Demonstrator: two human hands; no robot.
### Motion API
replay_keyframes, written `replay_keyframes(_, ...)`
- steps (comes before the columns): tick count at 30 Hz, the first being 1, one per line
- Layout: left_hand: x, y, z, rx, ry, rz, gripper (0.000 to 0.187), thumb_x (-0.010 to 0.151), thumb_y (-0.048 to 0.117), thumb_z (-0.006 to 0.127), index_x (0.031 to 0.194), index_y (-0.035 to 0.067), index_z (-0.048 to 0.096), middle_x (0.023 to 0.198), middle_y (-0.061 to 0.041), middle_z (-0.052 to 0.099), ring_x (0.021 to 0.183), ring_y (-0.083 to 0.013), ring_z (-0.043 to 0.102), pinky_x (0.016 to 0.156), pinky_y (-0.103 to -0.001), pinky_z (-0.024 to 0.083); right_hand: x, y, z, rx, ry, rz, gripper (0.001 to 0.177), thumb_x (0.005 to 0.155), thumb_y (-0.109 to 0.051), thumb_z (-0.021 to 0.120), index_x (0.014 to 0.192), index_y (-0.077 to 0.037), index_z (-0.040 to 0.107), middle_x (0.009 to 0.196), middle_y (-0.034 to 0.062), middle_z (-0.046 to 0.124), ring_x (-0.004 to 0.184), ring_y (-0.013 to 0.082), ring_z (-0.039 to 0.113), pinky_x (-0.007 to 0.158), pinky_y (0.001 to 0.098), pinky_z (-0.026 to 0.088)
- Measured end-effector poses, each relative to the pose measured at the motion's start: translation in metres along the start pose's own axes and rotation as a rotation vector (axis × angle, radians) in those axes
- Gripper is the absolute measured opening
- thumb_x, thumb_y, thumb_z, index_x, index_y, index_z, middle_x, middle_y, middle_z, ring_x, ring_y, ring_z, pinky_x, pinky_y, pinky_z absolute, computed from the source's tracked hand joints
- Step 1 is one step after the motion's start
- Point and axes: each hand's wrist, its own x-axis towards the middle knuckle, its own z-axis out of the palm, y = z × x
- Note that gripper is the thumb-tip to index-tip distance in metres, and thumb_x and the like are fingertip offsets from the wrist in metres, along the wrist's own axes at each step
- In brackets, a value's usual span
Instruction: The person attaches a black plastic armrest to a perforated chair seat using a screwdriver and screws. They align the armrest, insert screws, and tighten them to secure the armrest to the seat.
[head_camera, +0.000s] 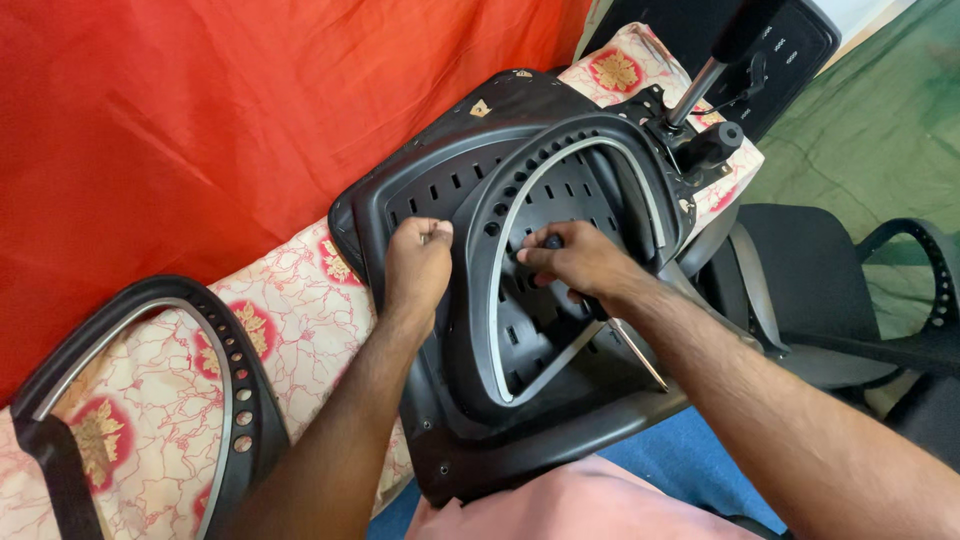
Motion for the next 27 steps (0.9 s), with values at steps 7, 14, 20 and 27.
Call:
replay_keyframes(7,0.014,-0.065,0.002,0.161,-0.202,-0.263,0.026,0.097,0.022,0.060,0.093,-0.001,0.072,0.070,-0.006,0.062,0.061,-0.0169,0.056,0.057,-0.036,0.044,0.036,0.001,0.042,0.138,-0.119,0.078,0.027,0.092,-0.028,0.074,0.101,-0.003,0.069,0.080,0.0049,0.065,0.063,0.0093,0.057,0.044,0.0243,0.042)
replay_keyframes(14,-0.008,-0.008,-0.004,-0.146,-0.299,-0.332,0.015,0.096,0.019,0.060,0.091,0.007,0.066,0.062,0.007,0.045,0.046,-0.0055,0.034,0.040,-0.027,0.025,0.005,-0.007,0.023,0.280,-0.038,-0.025,0.028,0.089,-0.028,0.075,0.096,-0.001,0.070,0.072,0.0044,0.065,0.053,0.0115,0.055,0.041,0.0265,0.041)
replay_keyframes(20,-0.031,0.071,0.019,-0.564,-0.613,-0.171,0.015,0.100,0.019,0.055,0.099,0.005,0.062,0.061,0.009,0.037,0.046,-0.0021,0.029,0.041,-0.023,0.021,-0.029,-0.002,-0.080,0.392,0.121,-0.129,0.028,0.089,-0.030,0.076,0.098,-0.004,0.070,0.075,0.0012,0.068,0.053,0.0094,0.054,0.039,0.0248,0.033)
replay_keyframes(27,-0.067,0.095,0.099,-0.562,-0.748,-0.193,0.013,0.096,0.015,0.052,0.096,0.005,0.061,0.063,0.007,0.040,0.048,-0.0022,0.031,0.040,-0.022,0.020,-0.075,0.075,-0.248,0.450,0.171,-0.147,0.043,0.103,-0.038,0.059,0.115,0.002,0.070,0.087,0.0126,0.073,0.068,0.0201,0.069,0.058,0.0388,0.060)
